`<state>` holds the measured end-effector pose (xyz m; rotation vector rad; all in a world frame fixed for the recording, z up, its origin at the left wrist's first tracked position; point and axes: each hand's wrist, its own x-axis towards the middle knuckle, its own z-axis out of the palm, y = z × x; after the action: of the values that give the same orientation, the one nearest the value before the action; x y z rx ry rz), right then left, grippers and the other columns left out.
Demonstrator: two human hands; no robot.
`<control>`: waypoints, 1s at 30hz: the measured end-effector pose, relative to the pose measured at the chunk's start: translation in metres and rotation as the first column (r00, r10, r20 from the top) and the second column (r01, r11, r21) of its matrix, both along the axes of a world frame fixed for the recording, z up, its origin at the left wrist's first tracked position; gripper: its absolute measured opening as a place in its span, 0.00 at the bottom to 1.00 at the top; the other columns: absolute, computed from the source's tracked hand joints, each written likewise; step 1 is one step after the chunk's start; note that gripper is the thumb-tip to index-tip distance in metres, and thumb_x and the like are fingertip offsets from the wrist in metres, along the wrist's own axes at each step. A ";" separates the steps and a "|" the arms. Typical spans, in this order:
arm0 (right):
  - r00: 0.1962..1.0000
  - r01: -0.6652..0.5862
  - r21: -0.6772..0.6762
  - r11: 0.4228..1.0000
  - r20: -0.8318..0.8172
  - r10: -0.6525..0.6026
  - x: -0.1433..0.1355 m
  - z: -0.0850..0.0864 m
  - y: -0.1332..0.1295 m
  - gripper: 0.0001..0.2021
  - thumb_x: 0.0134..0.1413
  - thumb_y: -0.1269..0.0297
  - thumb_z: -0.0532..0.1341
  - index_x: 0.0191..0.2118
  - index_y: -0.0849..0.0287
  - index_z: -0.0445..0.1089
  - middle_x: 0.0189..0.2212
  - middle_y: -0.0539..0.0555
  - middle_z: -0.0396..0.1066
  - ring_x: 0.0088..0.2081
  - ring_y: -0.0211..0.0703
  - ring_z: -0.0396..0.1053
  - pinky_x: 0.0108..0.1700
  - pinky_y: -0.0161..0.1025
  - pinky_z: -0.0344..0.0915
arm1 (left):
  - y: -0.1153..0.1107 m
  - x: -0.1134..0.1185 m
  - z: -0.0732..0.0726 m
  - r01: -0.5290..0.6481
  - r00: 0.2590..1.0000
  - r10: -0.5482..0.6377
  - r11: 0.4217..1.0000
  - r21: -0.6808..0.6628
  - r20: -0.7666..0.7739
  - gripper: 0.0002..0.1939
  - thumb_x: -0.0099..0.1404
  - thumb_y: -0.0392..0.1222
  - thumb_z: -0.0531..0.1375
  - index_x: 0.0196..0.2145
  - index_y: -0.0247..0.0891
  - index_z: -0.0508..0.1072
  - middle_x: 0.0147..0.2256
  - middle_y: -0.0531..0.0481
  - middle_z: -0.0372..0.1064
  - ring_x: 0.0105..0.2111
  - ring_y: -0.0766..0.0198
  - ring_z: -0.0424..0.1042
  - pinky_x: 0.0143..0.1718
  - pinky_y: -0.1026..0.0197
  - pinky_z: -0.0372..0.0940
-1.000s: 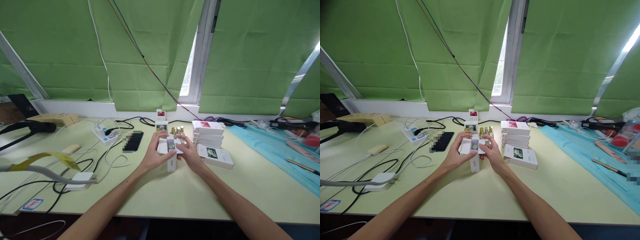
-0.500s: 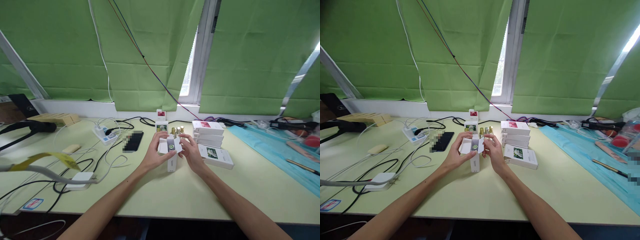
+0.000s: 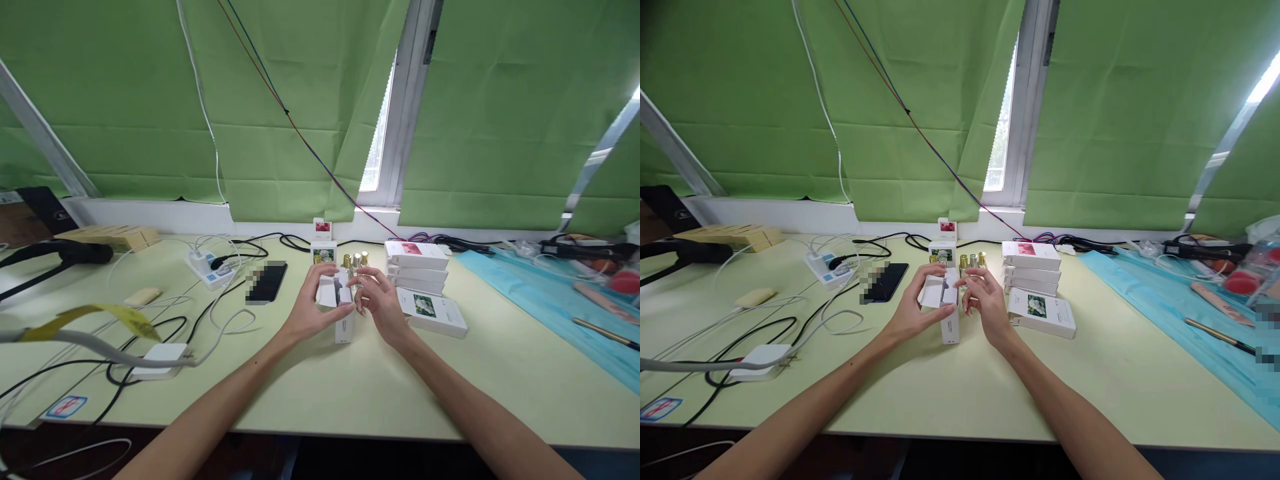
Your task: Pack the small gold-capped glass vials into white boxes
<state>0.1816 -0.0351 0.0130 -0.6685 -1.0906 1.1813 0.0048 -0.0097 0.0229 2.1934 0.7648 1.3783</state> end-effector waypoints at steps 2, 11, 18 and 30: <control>1.000 -0.001 0.008 1.000 0.008 0.001 0.000 -0.001 0.000 0.14 0.55 0.53 0.66 0.42 0.53 0.68 0.36 0.51 0.74 0.22 0.33 0.62 0.24 0.35 0.57 | 0.000 0.000 0.000 0.009 1.000 -0.009 1.000 -0.001 0.002 0.27 0.58 0.51 0.69 0.52 0.44 0.66 0.55 0.43 0.64 0.61 0.49 0.63 0.61 0.46 0.61; 0.996 0.025 0.043 0.999 0.085 -0.029 0.000 -0.001 -0.001 0.14 0.57 0.52 0.65 0.44 0.53 0.67 0.38 0.52 0.75 0.22 0.33 0.61 0.25 0.36 0.59 | 0.000 0.000 -0.001 0.008 1.000 -0.007 1.000 -0.020 0.015 0.25 0.60 0.51 0.68 0.52 0.44 0.66 0.56 0.43 0.63 0.60 0.50 0.64 0.59 0.49 0.62; 0.987 0.033 0.080 0.996 0.153 -0.045 0.000 0.000 -0.002 0.16 0.58 0.52 0.64 0.46 0.55 0.67 0.40 0.53 0.76 0.21 0.32 0.61 0.25 0.37 0.61 | 0.000 0.001 0.000 0.031 0.999 -0.029 0.999 -0.025 0.044 0.24 0.62 0.50 0.67 0.52 0.44 0.66 0.55 0.43 0.64 0.58 0.51 0.66 0.56 0.51 0.64; 0.977 0.063 0.151 0.986 0.192 -0.092 -0.003 -0.003 0.001 0.15 0.59 0.51 0.63 0.45 0.55 0.67 0.36 0.51 0.74 0.20 0.31 0.61 0.23 0.36 0.61 | 0.005 -0.001 -0.005 0.079 0.993 -0.077 0.997 -0.017 0.093 0.21 0.63 0.46 0.66 0.51 0.43 0.66 0.53 0.43 0.64 0.55 0.52 0.66 0.54 0.54 0.64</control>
<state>0.1790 -0.0343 0.0098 -0.7205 -1.2937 0.9732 0.0040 -0.0046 0.0181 2.1052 0.6500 1.4156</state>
